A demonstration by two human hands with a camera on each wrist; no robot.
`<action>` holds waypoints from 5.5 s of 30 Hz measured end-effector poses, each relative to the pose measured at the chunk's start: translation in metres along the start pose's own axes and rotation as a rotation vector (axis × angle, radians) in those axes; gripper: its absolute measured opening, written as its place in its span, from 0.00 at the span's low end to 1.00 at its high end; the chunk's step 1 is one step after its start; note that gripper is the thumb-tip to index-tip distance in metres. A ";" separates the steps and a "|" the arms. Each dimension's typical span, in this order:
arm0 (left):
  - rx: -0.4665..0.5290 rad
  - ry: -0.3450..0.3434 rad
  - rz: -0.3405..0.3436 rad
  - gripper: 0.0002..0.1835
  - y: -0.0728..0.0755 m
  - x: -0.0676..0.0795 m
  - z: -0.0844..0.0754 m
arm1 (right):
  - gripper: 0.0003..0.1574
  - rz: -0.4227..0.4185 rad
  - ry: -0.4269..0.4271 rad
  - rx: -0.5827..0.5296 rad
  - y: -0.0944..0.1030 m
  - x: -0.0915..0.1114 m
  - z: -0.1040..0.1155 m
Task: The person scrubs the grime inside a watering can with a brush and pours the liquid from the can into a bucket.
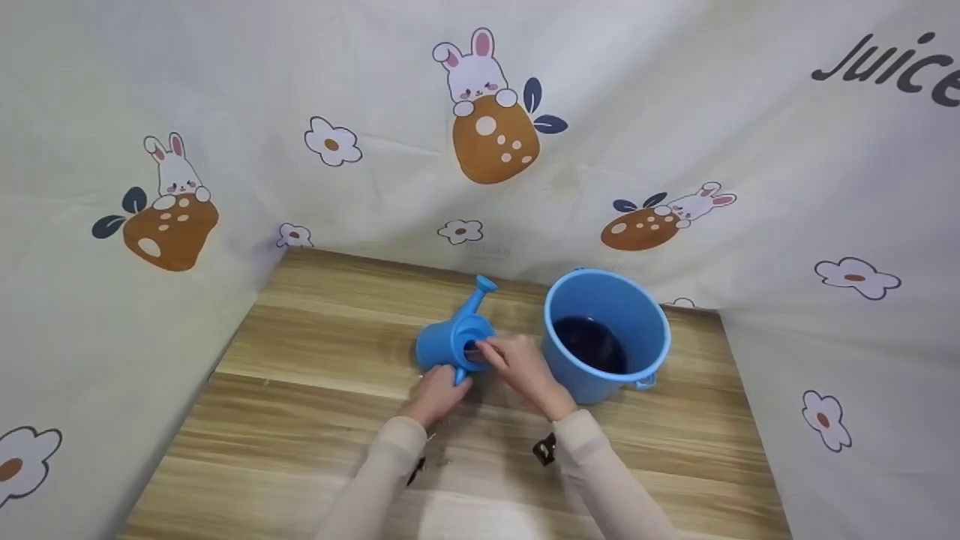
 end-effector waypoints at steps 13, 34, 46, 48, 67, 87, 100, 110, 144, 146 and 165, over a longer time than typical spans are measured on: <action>0.002 0.033 0.008 0.20 0.001 0.001 0.002 | 0.27 0.012 -0.099 -0.185 0.007 0.004 -0.010; 0.031 0.048 0.020 0.20 -0.001 0.001 0.001 | 0.27 -0.004 -0.101 -0.204 -0.005 0.000 -0.008; 0.012 0.061 0.032 0.20 -0.002 0.002 0.000 | 0.24 0.045 -0.169 -0.216 -0.024 -0.001 -0.010; 0.009 0.063 0.034 0.20 -0.002 0.002 -0.001 | 0.22 0.055 -0.180 -0.209 -0.026 -0.001 -0.010; -0.002 0.035 0.022 0.21 -0.002 0.001 0.001 | 0.23 0.094 -0.214 -0.219 -0.018 0.002 -0.009; 0.027 0.027 0.008 0.21 -0.001 0.001 0.003 | 0.29 0.023 -0.264 -0.310 -0.002 0.013 -0.013; 0.017 0.034 0.016 0.20 -0.002 0.001 0.003 | 0.32 0.025 -0.334 -0.375 -0.004 0.014 -0.016; 0.044 0.036 0.031 0.20 -0.002 0.001 0.003 | 0.28 0.033 -0.337 -0.390 -0.016 0.008 -0.013; 0.018 0.022 0.020 0.20 -0.003 0.000 0.004 | 0.25 0.073 -0.358 -0.441 -0.026 0.010 -0.007; 0.009 0.016 0.006 0.20 -0.003 -0.001 0.004 | 0.25 0.063 -0.368 -0.431 -0.023 0.011 -0.008; 0.040 0.023 0.009 0.20 0.000 0.000 0.004 | 0.29 -0.003 -0.439 -0.464 -0.011 0.023 -0.015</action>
Point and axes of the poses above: each hand's wrist, its own x-axis away from the middle knuckle, its own y-axis out of the back of the hand, z = x × y, the point moved 5 cm from there along -x, towards the middle knuckle, and after that the axes turned 5 degrees about x, right-handed, at the moved point
